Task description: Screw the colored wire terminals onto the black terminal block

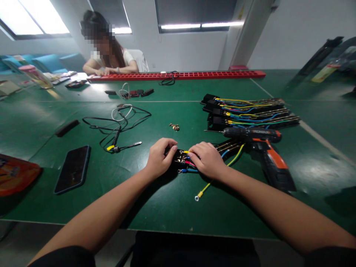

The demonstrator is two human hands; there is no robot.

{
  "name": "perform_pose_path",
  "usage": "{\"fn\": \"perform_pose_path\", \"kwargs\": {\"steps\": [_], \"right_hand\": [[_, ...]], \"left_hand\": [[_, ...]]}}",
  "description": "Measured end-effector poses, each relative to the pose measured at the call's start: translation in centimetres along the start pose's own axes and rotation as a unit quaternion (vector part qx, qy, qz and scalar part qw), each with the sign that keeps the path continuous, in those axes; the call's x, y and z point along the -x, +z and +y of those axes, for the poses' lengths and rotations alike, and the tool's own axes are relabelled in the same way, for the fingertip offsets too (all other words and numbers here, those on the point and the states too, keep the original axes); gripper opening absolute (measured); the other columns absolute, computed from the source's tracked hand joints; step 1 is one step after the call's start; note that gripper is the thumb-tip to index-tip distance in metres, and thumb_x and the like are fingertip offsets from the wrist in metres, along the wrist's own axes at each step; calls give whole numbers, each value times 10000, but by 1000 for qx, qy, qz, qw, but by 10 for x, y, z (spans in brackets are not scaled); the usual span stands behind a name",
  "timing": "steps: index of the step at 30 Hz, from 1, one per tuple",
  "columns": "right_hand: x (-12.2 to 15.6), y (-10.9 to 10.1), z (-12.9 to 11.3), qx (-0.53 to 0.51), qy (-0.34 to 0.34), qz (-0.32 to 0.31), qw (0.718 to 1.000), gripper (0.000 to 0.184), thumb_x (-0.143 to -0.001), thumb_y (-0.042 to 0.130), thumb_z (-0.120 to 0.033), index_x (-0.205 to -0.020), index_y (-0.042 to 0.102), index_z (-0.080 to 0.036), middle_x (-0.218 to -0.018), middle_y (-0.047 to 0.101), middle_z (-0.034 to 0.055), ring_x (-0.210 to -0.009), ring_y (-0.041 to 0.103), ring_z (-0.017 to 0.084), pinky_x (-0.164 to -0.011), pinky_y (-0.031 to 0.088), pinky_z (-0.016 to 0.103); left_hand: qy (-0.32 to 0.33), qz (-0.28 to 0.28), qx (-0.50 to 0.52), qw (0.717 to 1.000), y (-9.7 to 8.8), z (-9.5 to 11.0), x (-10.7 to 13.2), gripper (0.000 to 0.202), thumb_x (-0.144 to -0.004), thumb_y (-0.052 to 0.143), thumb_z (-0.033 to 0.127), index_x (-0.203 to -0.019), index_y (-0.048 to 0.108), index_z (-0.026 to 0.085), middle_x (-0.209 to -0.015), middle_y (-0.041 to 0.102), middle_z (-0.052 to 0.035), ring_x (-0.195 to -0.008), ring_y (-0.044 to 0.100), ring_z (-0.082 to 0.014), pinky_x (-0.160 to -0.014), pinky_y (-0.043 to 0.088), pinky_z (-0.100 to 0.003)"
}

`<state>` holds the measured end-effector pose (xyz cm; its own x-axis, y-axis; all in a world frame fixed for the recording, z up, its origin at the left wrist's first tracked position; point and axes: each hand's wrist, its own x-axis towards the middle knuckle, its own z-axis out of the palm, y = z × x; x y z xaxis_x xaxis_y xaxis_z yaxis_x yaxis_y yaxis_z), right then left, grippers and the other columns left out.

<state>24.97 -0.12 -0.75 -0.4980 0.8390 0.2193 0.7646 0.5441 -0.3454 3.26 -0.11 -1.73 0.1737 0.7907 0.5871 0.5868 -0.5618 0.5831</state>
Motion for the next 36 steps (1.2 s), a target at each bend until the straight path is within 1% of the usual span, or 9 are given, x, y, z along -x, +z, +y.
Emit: {"fn": "perform_pose_path", "kwargs": {"steps": [6, 12, 20, 23, 27, 31, 36], "right_hand": [[-3, -3, 2, 13, 9, -26, 1000, 343, -1033, 419, -372, -1004, 701, -180, -995, 678, 64, -949, 516, 179, -865, 305, 313], [-7, -8, 2, 57, -26, -66, 996, 349, -1039, 395, -338, -1046, 694, -158, -1019, 663, 83, -958, 515, 183, -865, 311, 318], [-8, -11, 2, 102, -45, -81, 990, 336, -1038, 399, -311, -1019, 690, -145, -1019, 661, 95, -925, 500, 180, -846, 307, 314], [-9, -10, 4, 92, -53, -84, 991, 315, -1033, 420, -306, -1008, 686, -140, -1002, 664, 94, -910, 499, 172, -852, 314, 306], [-9, -9, 7, 53, -56, -83, 994, 324, -1035, 417, -317, -988, 681, -136, -978, 664, 87, -897, 506, 165, -856, 328, 299], [-10, -8, 10, 20, -60, -79, 995, 329, -1035, 419, -318, -980, 682, -129, -968, 665, 85, -903, 514, 166, -856, 342, 298], [-11, -8, 11, 3, -55, -77, 996, 287, -1017, 469, -298, -949, 687, -124, -944, 673, 84, -885, 507, 163, -856, 347, 302]], "left_hand": [[20, -4, -14, 1000, 0, -1, 1, 140, -961, 554, 258, -986, 662, 173, -913, 706, -42, -832, 648, -173, -786, 508, -309], [18, -3, -16, 1000, 1, -2, 1, 134, -961, 558, 256, -988, 662, 175, -923, 712, -46, -837, 657, -173, -795, 524, -317], [25, -4, -20, 999, 1, -3, 1, 131, -962, 564, 252, -992, 662, 171, -931, 716, -46, -843, 660, -173, -801, 526, -315], [30, -2, -20, 999, 1, -3, 2, 124, -960, 569, 242, -996, 663, 170, -930, 716, -44, -842, 659, -169, -800, 525, -308], [30, -1, -19, 999, 1, -3, 2, 119, -957, 573, 236, -999, 661, 169, -927, 715, -40, -840, 661, -165, -802, 525, -304], [18, -1, -19, 1000, 2, -4, 2, 130, -952, 578, 240, -1030, 656, 170, -942, 719, -42, -846, 667, -166, -804, 530, -309], [3, 4, -16, 1000, 1, -3, 2, 138, -941, 593, 244, -1051, 642, 178, -944, 726, -38, -853, 677, -169, -808, 538, -315]]}}
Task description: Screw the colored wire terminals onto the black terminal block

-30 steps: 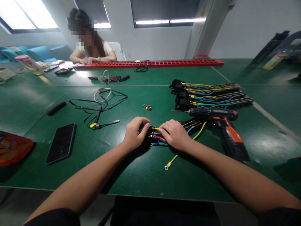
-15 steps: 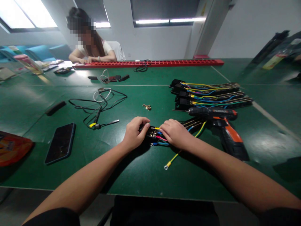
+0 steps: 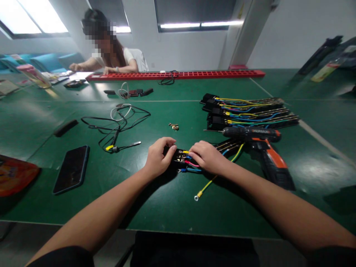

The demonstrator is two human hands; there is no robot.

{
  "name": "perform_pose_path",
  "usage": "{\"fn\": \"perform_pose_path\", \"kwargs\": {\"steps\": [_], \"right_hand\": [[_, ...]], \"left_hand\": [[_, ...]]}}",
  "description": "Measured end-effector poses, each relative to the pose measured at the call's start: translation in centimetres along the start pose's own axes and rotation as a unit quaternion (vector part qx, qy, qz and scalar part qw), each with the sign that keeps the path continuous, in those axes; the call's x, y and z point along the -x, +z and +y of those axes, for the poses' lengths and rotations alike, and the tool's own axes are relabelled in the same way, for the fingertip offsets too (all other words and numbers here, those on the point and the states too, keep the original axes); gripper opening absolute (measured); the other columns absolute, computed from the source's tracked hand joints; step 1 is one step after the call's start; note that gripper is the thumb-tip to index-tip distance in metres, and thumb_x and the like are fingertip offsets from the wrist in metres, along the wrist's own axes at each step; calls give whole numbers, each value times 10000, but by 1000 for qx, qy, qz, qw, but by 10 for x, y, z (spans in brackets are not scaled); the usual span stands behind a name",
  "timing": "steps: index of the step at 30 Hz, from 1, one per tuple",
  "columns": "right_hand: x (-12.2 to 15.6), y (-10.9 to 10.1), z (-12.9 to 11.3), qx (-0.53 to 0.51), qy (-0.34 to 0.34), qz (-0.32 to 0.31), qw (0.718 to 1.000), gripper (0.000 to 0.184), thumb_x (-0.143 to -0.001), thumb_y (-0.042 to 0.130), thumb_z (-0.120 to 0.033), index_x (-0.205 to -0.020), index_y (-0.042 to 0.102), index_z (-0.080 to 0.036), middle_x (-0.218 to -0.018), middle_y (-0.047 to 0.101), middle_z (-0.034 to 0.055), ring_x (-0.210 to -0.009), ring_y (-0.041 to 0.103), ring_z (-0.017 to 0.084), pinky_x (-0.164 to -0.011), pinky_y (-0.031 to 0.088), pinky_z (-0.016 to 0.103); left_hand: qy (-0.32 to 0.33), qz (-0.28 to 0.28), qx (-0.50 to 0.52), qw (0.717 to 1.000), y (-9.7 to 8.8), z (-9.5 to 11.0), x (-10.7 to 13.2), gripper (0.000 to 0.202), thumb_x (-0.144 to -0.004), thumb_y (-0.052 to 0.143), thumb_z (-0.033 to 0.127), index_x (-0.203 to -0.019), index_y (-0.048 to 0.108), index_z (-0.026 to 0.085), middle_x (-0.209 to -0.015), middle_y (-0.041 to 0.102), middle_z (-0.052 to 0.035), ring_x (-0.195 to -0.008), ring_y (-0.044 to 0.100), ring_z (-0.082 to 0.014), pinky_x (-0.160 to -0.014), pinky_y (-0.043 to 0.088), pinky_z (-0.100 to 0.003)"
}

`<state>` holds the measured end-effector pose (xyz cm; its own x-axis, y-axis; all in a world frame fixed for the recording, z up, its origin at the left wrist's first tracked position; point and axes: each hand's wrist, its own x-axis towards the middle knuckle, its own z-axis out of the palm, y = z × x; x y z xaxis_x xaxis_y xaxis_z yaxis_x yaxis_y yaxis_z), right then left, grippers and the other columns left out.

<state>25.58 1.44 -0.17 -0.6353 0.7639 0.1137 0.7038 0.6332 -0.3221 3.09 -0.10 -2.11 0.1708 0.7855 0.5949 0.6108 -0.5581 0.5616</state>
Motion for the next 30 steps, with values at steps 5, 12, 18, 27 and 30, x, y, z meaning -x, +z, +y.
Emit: {"fn": "perform_pose_path", "kwargs": {"steps": [5, 12, 18, 27, 30], "right_hand": [[0, 2, 3, -15, -3, 14, 1000, 278, -1011, 481, -291, -928, 686, -123, -936, 678, 84, -868, 501, 158, -844, 351, 299], [0, 2, 2, -26, -1, 22, 999, 266, -1004, 498, -288, -903, 683, -126, -921, 677, 81, -864, 505, 152, -835, 349, 289], [1, 1, 1, -36, 0, 25, 999, 264, -1001, 505, -291, -899, 686, -128, -912, 673, 74, -862, 506, 150, -834, 350, 286], [1, 2, 2, -29, 1, 29, 999, 257, -997, 519, -292, -908, 694, -127, -915, 677, 78, -864, 506, 150, -827, 346, 280], [2, 2, 2, -29, 0, 31, 999, 259, -996, 522, -294, -908, 698, -124, -909, 676, 76, -860, 499, 149, -821, 342, 279]], "left_hand": [[2, 7, 3, 1000, -2, 1, -1, 118, -932, 611, 234, -1035, 636, 184, -918, 723, -22, -831, 673, -155, -811, 539, -302], [6, 0, -4, 1000, -6, 1, -2, 65, -923, 644, 246, -960, 655, 193, -905, 732, -18, -828, 676, -157, -808, 539, -302], [35, -12, -11, 999, -9, 0, -2, 70, -935, 642, 248, -963, 686, 202, -909, 747, -29, -839, 685, -167, -793, 538, -313], [82, -29, 4, 996, -8, -3, -3, 98, -960, 626, 230, -991, 716, 210, -916, 759, -34, -857, 686, -169, -793, 545, -312], [96, -31, 10, 995, -7, -3, -3, 110, -966, 622, 221, -999, 726, 211, -915, 765, -31, -864, 683, -165, -812, 551, -313]]}}
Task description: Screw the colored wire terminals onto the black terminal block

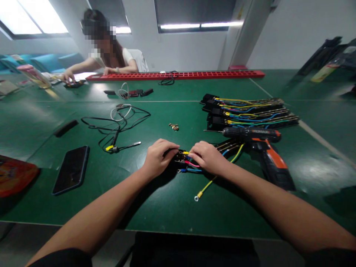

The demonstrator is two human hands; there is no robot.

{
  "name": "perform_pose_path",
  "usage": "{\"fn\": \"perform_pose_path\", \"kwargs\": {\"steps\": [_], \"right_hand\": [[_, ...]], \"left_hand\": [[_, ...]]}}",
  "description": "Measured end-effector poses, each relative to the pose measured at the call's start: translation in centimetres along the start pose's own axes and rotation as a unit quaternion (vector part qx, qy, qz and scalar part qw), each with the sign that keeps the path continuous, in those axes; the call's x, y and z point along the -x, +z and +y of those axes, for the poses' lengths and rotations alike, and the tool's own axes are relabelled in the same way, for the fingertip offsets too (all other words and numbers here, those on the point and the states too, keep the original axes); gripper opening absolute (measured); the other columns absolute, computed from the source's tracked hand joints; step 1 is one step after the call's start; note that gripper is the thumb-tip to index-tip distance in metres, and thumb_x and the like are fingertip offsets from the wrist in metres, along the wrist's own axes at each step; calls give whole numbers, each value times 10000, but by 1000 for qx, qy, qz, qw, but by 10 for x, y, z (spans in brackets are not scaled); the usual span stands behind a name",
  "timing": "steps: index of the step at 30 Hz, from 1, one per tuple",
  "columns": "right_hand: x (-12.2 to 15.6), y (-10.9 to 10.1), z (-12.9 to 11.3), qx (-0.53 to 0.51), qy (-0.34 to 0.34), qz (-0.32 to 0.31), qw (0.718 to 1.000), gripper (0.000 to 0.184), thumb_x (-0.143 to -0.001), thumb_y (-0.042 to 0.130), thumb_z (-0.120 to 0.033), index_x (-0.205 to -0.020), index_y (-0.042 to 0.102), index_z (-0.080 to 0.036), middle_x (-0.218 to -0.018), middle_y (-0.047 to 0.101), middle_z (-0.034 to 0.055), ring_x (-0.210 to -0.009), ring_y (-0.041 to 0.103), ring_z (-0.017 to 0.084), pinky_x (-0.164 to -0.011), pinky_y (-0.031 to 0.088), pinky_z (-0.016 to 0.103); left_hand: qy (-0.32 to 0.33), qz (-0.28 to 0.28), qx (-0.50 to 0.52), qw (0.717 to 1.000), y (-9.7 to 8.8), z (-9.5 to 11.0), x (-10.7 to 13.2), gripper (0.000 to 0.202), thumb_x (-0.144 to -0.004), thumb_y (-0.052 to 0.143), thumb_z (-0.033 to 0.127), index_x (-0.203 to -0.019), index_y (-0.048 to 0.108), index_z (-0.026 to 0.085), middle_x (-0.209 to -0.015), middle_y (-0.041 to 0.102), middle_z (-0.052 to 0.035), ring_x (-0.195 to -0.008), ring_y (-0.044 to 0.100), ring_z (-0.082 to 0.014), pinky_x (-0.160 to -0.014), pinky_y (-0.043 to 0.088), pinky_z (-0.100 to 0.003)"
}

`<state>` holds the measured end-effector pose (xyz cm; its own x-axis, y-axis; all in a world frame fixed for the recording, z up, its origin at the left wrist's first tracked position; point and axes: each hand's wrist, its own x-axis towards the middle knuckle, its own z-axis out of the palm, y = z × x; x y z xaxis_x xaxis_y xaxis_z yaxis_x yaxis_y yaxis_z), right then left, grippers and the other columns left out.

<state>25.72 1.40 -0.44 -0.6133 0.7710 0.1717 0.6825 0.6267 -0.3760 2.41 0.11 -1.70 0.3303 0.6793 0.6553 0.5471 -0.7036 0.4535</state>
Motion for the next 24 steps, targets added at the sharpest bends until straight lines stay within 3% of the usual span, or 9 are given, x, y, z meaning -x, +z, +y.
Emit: {"fn": "perform_pose_path", "kwargs": {"steps": [24], "right_hand": [[1, 2, 1, -6, -8, 17, 1000, 267, -998, 521, -300, -907, 703, -127, -901, 681, 72, -858, 504, 150, -824, 346, 283]], "left_hand": [[-22, -5, 21, 1000, 0, 3, 0, 40, -928, 700, 245, -942, 703, 208, -920, 769, -34, -865, 702, -173, -788, 556, -319]]}}
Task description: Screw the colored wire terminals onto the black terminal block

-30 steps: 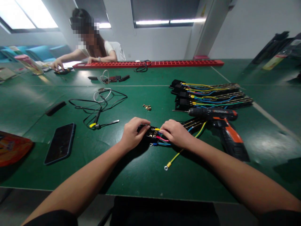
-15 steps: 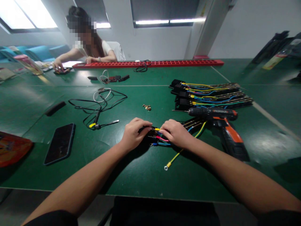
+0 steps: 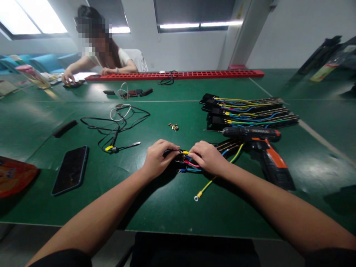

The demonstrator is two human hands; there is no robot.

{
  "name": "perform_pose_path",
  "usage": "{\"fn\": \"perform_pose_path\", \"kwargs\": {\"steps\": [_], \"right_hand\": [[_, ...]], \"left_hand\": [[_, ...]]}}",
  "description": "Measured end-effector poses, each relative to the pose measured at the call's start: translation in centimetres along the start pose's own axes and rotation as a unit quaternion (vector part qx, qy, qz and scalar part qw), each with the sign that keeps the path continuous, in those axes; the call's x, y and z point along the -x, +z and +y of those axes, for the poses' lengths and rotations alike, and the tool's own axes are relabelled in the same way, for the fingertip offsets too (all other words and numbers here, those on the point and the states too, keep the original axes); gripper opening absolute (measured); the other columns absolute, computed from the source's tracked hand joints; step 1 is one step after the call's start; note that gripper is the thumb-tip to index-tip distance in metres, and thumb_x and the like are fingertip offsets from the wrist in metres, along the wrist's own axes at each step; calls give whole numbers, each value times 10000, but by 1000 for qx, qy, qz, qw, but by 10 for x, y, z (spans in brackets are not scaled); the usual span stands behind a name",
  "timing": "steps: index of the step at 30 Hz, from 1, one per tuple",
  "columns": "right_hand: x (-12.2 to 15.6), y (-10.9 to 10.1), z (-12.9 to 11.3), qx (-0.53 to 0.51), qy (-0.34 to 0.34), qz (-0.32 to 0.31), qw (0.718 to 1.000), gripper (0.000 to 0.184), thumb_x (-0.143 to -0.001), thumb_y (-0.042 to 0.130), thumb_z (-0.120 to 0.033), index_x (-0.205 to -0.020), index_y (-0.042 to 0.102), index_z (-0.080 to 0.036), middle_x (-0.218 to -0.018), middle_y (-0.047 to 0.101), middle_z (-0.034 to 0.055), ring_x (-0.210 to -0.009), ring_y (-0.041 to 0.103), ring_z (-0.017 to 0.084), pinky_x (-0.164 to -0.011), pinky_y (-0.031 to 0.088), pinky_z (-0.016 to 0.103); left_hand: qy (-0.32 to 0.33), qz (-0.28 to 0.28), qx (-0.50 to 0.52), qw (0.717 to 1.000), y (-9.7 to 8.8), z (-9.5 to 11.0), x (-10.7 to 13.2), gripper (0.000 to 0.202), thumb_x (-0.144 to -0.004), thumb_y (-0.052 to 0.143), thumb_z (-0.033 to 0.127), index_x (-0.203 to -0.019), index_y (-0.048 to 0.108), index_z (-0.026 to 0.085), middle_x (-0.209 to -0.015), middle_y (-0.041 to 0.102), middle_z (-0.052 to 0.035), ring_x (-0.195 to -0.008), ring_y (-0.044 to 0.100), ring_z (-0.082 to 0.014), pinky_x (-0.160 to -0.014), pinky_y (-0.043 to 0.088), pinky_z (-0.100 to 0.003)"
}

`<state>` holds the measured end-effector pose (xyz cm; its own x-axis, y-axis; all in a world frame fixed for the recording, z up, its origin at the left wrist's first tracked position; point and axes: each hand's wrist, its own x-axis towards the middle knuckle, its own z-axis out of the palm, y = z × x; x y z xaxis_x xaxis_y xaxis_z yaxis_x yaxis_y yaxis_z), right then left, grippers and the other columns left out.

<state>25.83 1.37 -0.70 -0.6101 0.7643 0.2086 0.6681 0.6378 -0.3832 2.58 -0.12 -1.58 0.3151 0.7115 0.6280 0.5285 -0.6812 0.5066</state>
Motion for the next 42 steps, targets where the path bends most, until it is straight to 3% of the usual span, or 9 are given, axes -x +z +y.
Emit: {"fn": "perform_pose_path", "kwargs": {"steps": [25, 42], "right_hand": [[1, -1, -2, -12, 19, 1, 1000, 259, -993, 525, -295, -921, 712, -132, -921, 690, 68, -877, 525, 154, -848, 366, 293], [1, 4, -3, -13, 25, 12, 1000, 257, -986, 540, -311, -915, 724, -147, -908, 684, 64, -860, 532, 156, -816, 370, 292]], "left_hand": [[8, 1, 0, 1000, 0, 0, 0, 18, -916, 708, 213, -933, 705, 208, -916, 772, -27, -863, 695, -168, -789, 559, -310], [85, 13, -44, 995, 1, -5, 1, 49, -942, 671, 196, -935, 720, 189, -914, 783, -23, -817, 661, -148, -775, 561, -281]]}}
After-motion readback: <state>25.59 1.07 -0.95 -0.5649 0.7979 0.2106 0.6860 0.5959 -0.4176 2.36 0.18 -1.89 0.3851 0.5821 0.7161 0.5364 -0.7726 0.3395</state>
